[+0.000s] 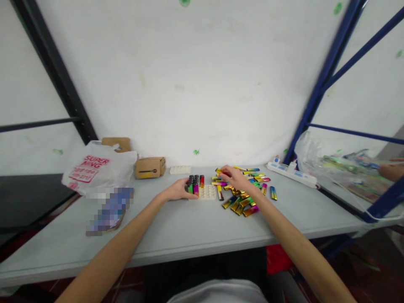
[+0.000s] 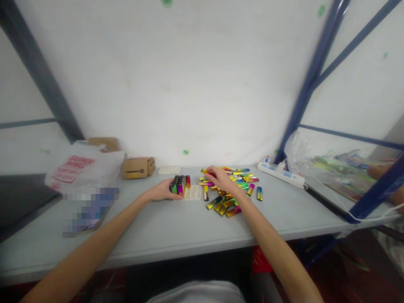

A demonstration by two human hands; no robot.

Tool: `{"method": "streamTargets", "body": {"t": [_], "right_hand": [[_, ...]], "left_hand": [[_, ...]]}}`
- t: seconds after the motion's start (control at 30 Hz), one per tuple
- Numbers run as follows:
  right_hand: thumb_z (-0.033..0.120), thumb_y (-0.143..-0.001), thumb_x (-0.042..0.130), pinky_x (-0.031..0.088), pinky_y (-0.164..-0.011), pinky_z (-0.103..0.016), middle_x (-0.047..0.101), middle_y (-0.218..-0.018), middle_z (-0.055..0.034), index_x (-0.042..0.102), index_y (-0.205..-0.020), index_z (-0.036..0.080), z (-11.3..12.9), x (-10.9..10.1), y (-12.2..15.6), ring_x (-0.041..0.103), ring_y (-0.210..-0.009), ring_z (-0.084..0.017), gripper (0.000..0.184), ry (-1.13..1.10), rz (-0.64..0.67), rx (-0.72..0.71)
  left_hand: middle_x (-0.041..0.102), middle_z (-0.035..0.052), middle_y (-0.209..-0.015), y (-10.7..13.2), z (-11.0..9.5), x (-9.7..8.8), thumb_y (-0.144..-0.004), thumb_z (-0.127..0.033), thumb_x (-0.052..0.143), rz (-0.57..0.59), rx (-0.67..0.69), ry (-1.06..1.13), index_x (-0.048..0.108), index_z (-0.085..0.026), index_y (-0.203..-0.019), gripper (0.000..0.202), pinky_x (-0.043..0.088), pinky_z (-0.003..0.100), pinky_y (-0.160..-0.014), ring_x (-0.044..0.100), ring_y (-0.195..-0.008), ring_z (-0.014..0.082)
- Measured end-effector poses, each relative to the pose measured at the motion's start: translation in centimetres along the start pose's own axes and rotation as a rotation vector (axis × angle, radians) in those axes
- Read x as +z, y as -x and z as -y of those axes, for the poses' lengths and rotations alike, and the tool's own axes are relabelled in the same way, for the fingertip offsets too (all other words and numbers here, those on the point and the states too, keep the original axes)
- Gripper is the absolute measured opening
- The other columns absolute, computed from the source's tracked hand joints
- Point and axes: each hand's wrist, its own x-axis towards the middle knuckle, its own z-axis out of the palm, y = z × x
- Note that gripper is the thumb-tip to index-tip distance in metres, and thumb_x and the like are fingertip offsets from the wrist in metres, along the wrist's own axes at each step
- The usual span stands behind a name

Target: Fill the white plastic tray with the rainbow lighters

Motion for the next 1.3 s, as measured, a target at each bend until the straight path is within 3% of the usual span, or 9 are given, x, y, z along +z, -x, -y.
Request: {"method": "streamTargets", "body": {"t": [0.2, 0.37, 0.5, 0.6, 0.77, 1.0, 1.1, 1.2, 1.3], "right_hand": [[0.053, -0.094, 0.054, 0.029, -0.047, -0.021, 0.048, -0.073, 0.0055, 0.047, -0.124, 0.025, 2.9, 1.8, -2.9, 0.034, -0.051, -0.008, 0.042, -0.654, 0.054, 0.136], [0.055, -0.088, 0.061, 0.020, -0.045, -0.021, 0.039, -0.071, 0.0049, 0.058, -0.110, 0.023, 3.7, 4.1, -2.9, 0.026, -0.052, -0.007, 0.039, -0.925, 0.022, 0.262], [0.056, -0.084, 0.064, 0.028, -0.048, -0.020, 0.051, -0.076, 0.0020, 0.059, -0.105, 0.021, 2.6, 5.2, -1.9, 0.037, -0.056, -0.008, 0.041, -0.887, 0.024, 0.264], [0.058, -0.081, 0.066, 0.026, -0.045, -0.020, 0.050, -0.065, 0.0056, 0.057, -0.111, 0.021, 1.4, 5.7, -1.7, 0.036, -0.050, -0.008, 0.048, -0.750, -0.115, 0.335], [0.062, -0.075, 0.069, 0.028, -0.045, -0.022, 0.043, -0.056, 0.0054, 0.057, -0.074, 0.017, 0.3, 5.8, -2.0, 0.037, -0.051, -0.009, 0.046, -0.542, -0.260, 0.364], [0.067, -0.084, 0.057, 0.045, -0.055, -0.024, 0.054, -0.073, 0.0029, 0.054, -0.091, 0.022, 2.0, 5.9, -1.9, 0.052, -0.060, -0.012, 0.045, -0.828, -0.147, 0.319], [0.065, -0.086, 0.057, 0.032, -0.044, -0.020, 0.040, -0.061, 0.0084, 0.052, -0.096, 0.025, 2.8, 6.2, -1.7, 0.036, -0.046, -0.008, 0.042, -0.921, -0.071, 0.328], [0.067, -0.083, 0.059, 0.015, -0.040, -0.019, 0.027, -0.057, 0.0099, 0.047, -0.080, 0.023, 3.2, 6.5, -1.6, 0.021, -0.043, -0.006, 0.046, -0.898, -0.112, 0.402], [0.070, -0.085, 0.052, 0.013, -0.040, -0.021, 0.025, -0.053, 0.0088, 0.041, -0.067, 0.021, 3.2, 6.6, -1.6, 0.020, -0.043, -0.007, 0.053, -0.856, -0.164, 0.437]], "left_hand": [[0.070, 0.0066, -0.108, 0.4, 0.9, -0.6, -0.052, -0.055, 0.086, 0.024, 0.049, 0.025, 0.062, -0.014, -0.115, 0.079, 0.050, 0.037, -0.089, 0.062, -0.099, 0.0271], [0.069, 0.0074, -0.115, 0.5, 0.7, -0.9, -0.056, -0.052, 0.086, 0.097, 0.047, 0.027, 0.060, -0.015, -0.121, 0.079, 0.049, 0.038, -0.093, 0.062, -0.104, 0.0278], [0.068, 0.0061, -0.119, 0.7, 0.1, -1.4, -0.055, -0.050, 0.087, 0.179, 0.020, 0.005, 0.060, -0.017, -0.120, 0.079, 0.049, 0.037, -0.095, 0.062, -0.107, 0.0277], [0.068, 0.0068, -0.120, 0.7, -0.1, -1.7, -0.053, -0.051, 0.088, 0.180, 0.009, -0.014, 0.059, -0.016, -0.121, 0.081, 0.050, 0.037, -0.095, 0.062, -0.108, 0.0288], [0.066, 0.0068, -0.125, 0.8, 0.1, -1.5, -0.055, -0.050, 0.088, 0.158, 0.045, -0.005, 0.056, -0.017, -0.126, 0.084, 0.046, 0.038, -0.102, 0.060, -0.114, 0.0285], [0.063, 0.0082, -0.132, 1.0, 0.3, -1.3, -0.050, -0.046, 0.092, 0.147, 0.070, 0.028, 0.052, -0.018, -0.131, 0.095, 0.043, 0.040, -0.107, 0.058, -0.120, 0.0295], [0.064, 0.0086, -0.131, 0.9, 0.8, -1.2, -0.049, -0.045, 0.092, 0.122, 0.109, 0.009, 0.053, -0.018, -0.131, 0.095, 0.044, 0.040, -0.106, 0.059, -0.118, 0.0294], [0.065, 0.0081, -0.129, 0.9, 1.2, -1.0, -0.050, -0.046, 0.092, 0.106, 0.147, 0.019, 0.055, -0.018, -0.130, 0.092, 0.045, 0.039, -0.104, 0.060, -0.115, 0.0288], [0.066, 0.0077, -0.127, 0.9, 1.1, -0.9, -0.051, -0.047, 0.091, 0.096, 0.150, 0.022, 0.056, -0.018, -0.129, 0.090, 0.046, 0.039, -0.103, 0.061, -0.115, 0.0289]]}}
